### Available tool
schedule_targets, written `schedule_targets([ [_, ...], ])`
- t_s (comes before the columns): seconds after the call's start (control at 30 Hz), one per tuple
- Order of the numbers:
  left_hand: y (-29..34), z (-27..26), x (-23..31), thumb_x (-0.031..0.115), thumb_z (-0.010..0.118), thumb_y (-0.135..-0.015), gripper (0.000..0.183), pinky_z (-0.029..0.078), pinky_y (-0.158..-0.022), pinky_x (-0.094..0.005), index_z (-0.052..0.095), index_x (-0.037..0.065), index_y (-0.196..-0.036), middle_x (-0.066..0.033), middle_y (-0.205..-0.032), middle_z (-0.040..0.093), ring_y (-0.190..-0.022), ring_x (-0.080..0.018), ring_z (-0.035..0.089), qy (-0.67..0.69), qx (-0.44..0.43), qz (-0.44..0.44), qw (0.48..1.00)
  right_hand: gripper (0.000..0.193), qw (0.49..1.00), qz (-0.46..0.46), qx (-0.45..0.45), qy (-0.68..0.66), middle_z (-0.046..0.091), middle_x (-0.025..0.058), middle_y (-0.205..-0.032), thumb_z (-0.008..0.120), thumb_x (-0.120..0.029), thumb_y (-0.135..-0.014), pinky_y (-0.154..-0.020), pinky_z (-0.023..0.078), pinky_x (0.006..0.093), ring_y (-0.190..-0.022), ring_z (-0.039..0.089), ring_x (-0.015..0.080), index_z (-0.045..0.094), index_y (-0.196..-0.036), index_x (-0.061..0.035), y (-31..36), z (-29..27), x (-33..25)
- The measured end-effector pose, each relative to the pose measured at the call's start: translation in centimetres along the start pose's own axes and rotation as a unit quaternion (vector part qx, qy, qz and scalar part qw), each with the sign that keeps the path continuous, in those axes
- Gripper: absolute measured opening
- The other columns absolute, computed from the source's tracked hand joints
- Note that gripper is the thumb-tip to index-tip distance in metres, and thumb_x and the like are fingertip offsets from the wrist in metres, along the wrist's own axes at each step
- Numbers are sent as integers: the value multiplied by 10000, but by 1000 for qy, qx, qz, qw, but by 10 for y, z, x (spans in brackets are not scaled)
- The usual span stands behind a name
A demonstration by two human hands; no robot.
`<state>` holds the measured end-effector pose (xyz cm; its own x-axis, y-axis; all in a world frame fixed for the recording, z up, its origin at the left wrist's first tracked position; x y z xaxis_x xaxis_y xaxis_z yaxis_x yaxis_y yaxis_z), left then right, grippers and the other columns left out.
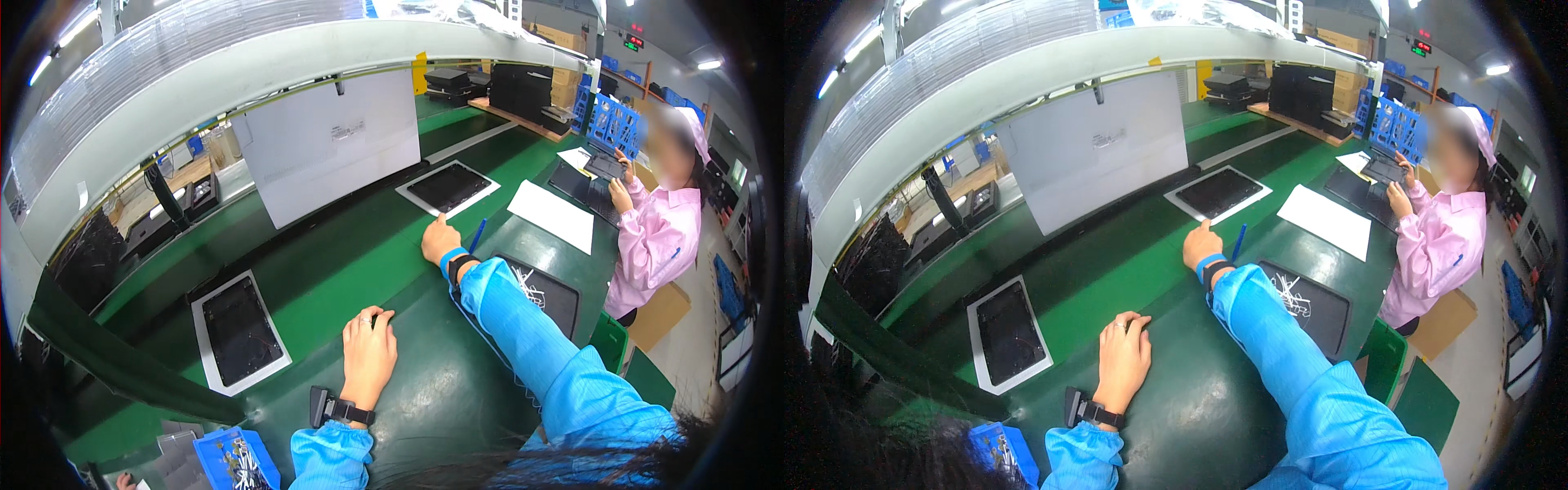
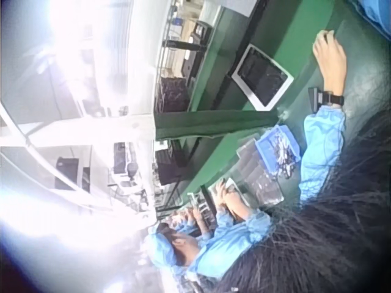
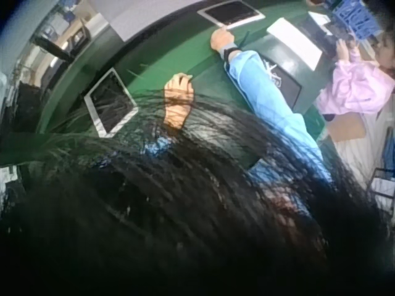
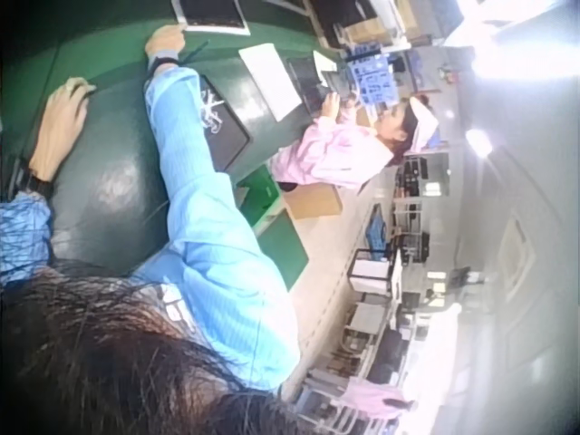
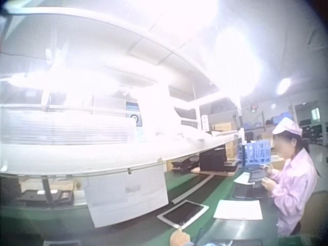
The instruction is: Assembling the internal components and backing of a tablet device on a factory line.
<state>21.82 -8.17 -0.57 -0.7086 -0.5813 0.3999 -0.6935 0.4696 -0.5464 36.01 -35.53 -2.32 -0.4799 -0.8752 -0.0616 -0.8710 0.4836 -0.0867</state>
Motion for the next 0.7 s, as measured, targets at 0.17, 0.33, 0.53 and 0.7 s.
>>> schedule_targets([
  [0.17,-1,9,-1,83,638,-948,266,443,-1061,-464,685,63,-1209,-128,-1245,622,-1194,-329,593,10,-10,4,1000,349,995,-88,43,6,527,252,-1396,668,-106,-900,-955,591,455,-1114,699,376,700,-1191,84,29,-7,-35],
  [0.33,1,2,-6,72,635,-950,253,445,-1059,-466,678,53,-1198,-135,-1242,619,-1189,-343,590,35,1,-8,999,281,962,-217,66,-154,556,315,-1277,616,-32,-876,-952,568,488,-1116,648,460,649,-1083,156,70,-22,-70],
  [0.53,-3,-9,-27,34,589,-988,295,471,-1068,-446,596,-3,-1281,-200,-1322,600,-1218,-353,608,141,84,-100,981,217,855,-379,72,-347,577,352,-1199,519,51,-910,-1001,515,495,-1141,599,502,588,-1061,190,145,-57,-88],
  [0.7,10,7,-61,202,488,-1111,388,507,-1084,-425,439,-51,-1402,-240,-1420,567,-1292,-298,607,531,168,-343,756,337,820,-410,9,-399,571,295,-1332,500,18,-994,-1060,496,455,-1223,593,460,557,-1301,143,204,-67,-92],
])
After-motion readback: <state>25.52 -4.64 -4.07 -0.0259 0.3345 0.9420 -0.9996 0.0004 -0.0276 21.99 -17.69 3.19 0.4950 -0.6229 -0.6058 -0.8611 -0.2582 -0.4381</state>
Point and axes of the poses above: each hand's wrist, its own y-axis away from the middle knuckle, its own z-axis out of the palm, x = y × z, the point moved 8 cm from there along -y, towards the middle knuckle
